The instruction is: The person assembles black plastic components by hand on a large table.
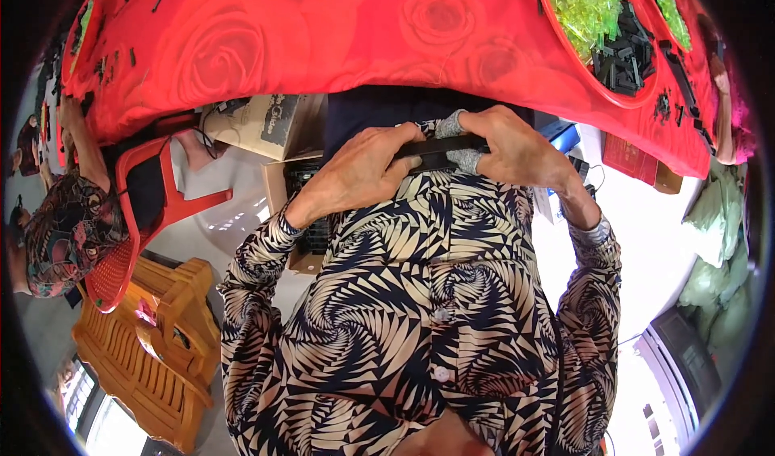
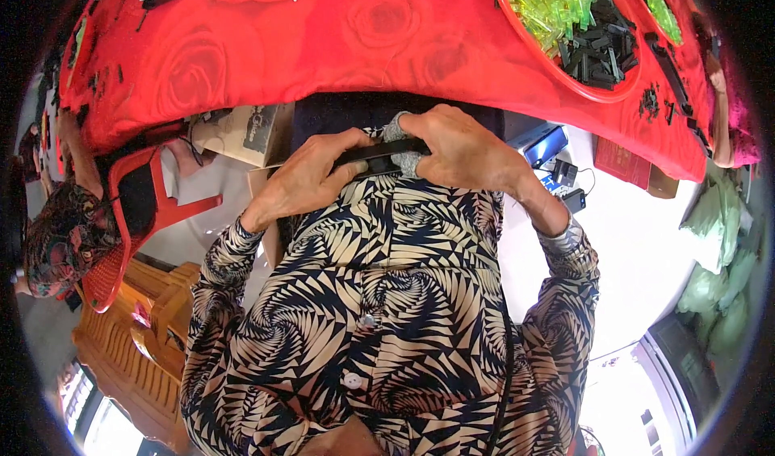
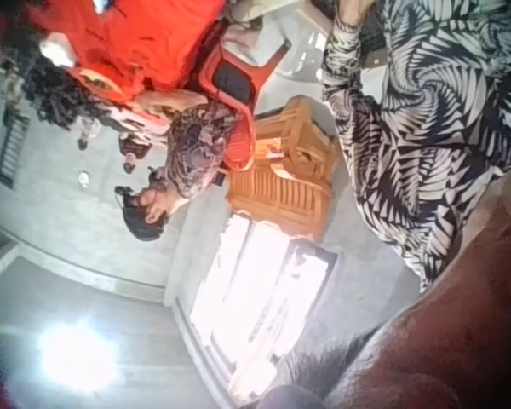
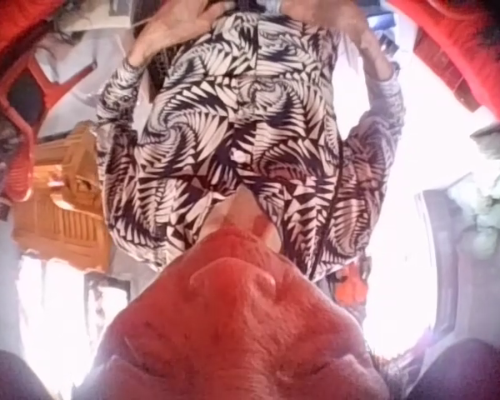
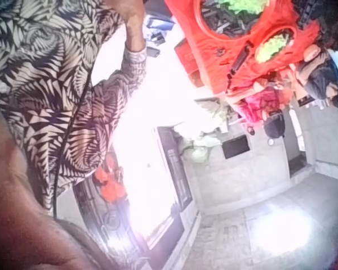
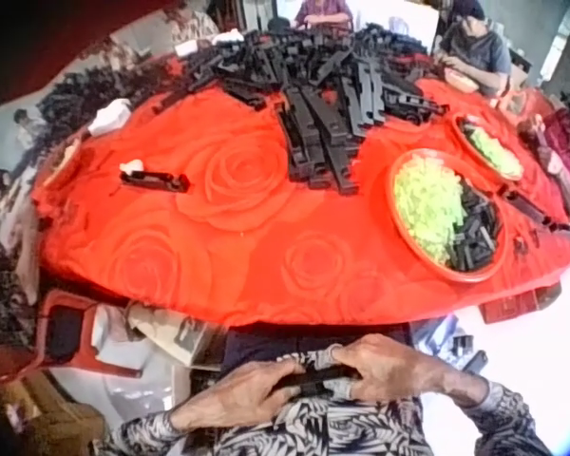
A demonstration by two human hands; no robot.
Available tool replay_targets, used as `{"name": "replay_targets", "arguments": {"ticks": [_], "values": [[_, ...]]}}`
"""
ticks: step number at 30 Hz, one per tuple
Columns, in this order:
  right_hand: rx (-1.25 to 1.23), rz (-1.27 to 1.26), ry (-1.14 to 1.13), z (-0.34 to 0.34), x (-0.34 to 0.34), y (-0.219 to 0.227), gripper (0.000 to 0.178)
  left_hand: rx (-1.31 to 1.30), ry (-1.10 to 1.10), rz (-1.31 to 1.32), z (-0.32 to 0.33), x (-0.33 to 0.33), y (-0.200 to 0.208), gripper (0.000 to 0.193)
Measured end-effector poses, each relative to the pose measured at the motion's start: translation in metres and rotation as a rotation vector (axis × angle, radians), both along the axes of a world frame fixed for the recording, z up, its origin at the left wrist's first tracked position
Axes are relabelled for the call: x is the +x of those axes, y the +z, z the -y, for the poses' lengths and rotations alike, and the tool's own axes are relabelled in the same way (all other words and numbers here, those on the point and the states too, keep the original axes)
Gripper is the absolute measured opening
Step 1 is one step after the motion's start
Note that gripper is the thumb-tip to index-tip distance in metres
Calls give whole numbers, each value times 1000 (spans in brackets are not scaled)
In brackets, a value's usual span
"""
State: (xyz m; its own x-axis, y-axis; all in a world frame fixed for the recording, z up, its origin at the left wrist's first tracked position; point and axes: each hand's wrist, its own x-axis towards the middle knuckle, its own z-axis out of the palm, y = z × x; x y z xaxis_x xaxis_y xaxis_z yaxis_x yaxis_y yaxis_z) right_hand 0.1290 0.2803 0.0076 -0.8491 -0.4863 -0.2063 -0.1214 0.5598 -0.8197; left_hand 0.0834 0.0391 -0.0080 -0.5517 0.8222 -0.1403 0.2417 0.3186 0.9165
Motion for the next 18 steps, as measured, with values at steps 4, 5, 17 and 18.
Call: {"name": "replay_targets", "arguments": {"ticks": [4, 5, 17, 18], "values": [[72, -161, 14, 3, 7, 9, 20, -34, -37, -50, -5, -5, 20, 22], [171, -199, 30, 4, 10, 13, 20, -48, -59, -76, -7, -3, 27, 24], [301, -189, 60, 22, 20, 29, 22, -103, -242, -276, -2, 4, 54, 42], [317, -176, -23, 20, 20, 31, 24, -158, -245, -368, -2, 1, 68, 42]]}}
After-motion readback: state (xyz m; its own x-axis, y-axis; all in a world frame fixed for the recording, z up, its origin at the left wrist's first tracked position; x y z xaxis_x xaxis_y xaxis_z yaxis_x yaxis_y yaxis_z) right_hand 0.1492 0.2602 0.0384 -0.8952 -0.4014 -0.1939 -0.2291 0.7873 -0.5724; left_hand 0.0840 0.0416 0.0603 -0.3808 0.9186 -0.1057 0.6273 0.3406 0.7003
